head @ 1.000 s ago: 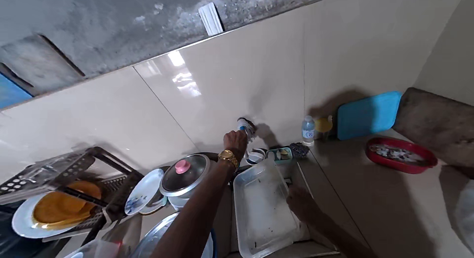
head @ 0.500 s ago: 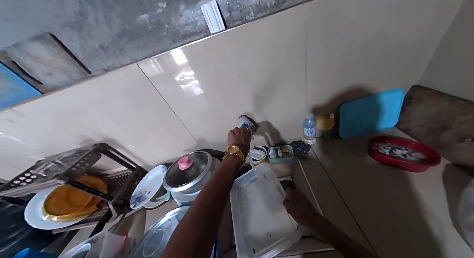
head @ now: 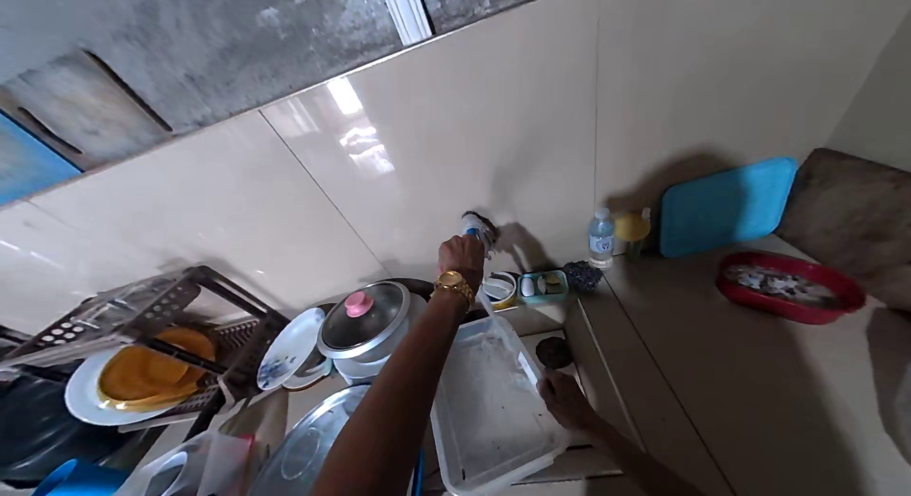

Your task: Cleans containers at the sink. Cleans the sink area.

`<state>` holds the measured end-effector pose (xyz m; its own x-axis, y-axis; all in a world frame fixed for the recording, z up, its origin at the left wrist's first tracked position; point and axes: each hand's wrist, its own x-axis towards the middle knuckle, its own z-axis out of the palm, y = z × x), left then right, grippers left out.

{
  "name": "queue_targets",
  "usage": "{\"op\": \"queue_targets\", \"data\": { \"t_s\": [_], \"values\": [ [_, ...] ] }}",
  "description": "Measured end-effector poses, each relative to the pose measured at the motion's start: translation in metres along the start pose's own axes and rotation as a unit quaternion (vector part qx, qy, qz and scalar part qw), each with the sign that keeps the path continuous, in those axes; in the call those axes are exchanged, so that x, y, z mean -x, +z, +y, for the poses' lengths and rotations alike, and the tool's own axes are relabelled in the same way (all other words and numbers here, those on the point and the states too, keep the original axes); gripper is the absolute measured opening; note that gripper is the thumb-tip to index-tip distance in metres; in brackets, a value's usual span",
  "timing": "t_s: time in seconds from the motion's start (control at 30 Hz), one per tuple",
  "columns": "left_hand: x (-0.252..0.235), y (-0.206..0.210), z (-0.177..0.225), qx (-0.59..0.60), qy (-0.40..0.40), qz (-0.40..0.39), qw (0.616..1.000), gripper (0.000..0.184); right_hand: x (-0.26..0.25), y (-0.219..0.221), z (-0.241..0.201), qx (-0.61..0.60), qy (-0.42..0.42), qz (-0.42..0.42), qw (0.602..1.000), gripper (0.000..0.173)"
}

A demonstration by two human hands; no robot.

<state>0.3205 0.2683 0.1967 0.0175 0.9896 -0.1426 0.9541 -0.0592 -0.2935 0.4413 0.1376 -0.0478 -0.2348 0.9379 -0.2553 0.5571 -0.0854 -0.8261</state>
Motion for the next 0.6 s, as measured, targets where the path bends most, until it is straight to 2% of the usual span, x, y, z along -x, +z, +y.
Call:
{"op": "queue_targets", "data": {
  "t_s": [0.23,0.47,0.6],
  "values": [
    [0.001,-0.001,0.0,0.014,-0.007,0.003,1.0,0.024,-0.015,-0.011,-0.013,0.11,-0.006,0.07,0.991,0.038],
    [0.002,0.001,-0.003,0.037,0.002,0.002,0.999,0.024,-0.021,-0.043,-0.036,0.194,0.035,0.105,0.975,0.036],
    [0.003,-0.004,-0.009,0.043,0.016,-0.016,0.999,0.03,-0.022,-0.043,-0.034,0.233,0.008,0.156,0.96,0.032]
  ]
}}
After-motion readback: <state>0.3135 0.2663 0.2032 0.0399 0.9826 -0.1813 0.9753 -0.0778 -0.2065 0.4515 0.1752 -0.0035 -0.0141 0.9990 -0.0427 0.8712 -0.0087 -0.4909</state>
